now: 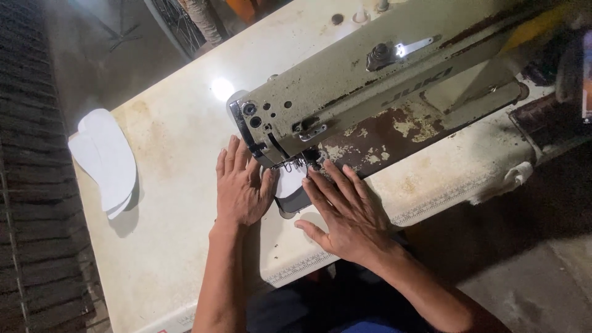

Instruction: The person is using an industrial sewing machine to stitch the edges of shoe insoles.

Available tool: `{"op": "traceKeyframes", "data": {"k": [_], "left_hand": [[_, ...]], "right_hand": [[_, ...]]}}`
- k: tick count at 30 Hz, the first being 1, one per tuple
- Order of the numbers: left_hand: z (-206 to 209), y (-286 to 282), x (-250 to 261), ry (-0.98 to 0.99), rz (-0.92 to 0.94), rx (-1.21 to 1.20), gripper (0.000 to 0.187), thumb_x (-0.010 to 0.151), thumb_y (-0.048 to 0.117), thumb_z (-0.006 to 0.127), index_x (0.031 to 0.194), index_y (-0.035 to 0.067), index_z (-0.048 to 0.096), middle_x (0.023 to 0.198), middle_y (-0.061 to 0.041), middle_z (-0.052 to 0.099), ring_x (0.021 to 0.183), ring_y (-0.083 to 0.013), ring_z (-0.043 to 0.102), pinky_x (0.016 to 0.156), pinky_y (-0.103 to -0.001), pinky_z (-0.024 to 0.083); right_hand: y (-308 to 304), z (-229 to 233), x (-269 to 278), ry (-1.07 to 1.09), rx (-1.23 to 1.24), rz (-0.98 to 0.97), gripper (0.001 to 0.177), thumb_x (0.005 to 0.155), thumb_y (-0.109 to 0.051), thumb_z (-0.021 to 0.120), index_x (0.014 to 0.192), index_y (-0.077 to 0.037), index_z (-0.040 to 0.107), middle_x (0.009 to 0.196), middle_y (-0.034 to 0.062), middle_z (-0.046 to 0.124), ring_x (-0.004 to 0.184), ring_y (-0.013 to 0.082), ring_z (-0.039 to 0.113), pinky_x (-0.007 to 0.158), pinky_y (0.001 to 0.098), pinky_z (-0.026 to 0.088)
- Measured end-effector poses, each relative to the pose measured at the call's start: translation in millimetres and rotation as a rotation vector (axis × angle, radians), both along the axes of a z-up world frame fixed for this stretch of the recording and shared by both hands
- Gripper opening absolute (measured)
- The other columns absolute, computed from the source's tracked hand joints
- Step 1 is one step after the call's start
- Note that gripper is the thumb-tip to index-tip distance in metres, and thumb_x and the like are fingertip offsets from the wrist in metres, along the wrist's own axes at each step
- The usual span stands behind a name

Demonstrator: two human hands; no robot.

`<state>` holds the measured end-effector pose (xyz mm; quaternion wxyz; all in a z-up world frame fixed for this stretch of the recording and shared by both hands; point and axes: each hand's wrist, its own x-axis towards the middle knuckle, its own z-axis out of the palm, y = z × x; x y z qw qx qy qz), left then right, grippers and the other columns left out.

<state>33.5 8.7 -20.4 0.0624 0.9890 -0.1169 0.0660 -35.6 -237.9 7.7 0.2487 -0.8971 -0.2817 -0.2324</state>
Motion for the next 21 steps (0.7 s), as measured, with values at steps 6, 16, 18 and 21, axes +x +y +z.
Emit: {"op": "traceKeyframes", "data": {"k": [6,16,18,21], "left_hand": [[4.4,-5.1,-3.3,-0.068,0.034,0.008,0.057,0.100,0.044,0.047,0.155,0.030,0.048,0.165,-0.007,0.038,0.154,-0.0330,0.030,0.125,-0.053,0.018],[-1.9,-2.3,-9.3,-0.156,0.096,-0.012,0.048,0.102,0.046,0.049,0.146,0.030,0.059,0.158,-0.008,0.047,0.151,-0.0367,0.035,0.123,-0.056,0.020],[-4.2,-0.6,-9.9,-0.194,0.102,-0.013,0.044,0.102,0.048,0.051,0.139,0.028,0.064,0.156,-0.010,0.049,0.152,-0.0374,0.035,0.123,-0.055,0.022],[3.4,-5.5,-12.8,-0.214,0.105,-0.033,0.047,0.103,0.047,0.051,0.144,0.026,0.062,0.159,-0.011,0.047,0.154,-0.0376,0.031,0.123,-0.055,0.021]], "right_hand": [[-0.1,2.9,0.2,0.024,0.012,0.017,0.064,0.099,-0.051,0.065,0.143,-0.005,0.062,0.142,0.0230,0.061,0.142,0.0457,0.049,0.122,0.0602,0.029],[0.7,2.3,1.3,0.044,-0.001,0.021,0.065,0.097,-0.051,0.067,0.146,-0.007,0.060,0.143,0.0243,0.059,0.143,0.0469,0.047,0.122,0.0619,0.027],[0.5,2.3,1.4,0.052,-0.018,0.019,0.066,0.098,-0.054,0.065,0.146,-0.008,0.060,0.144,0.0238,0.059,0.144,0.0458,0.046,0.123,0.0612,0.026],[0.0,2.5,1.4,0.041,-0.020,0.016,0.067,0.098,-0.054,0.064,0.148,-0.009,0.059,0.146,0.0239,0.058,0.145,0.0458,0.046,0.122,0.0611,0.027]]}}
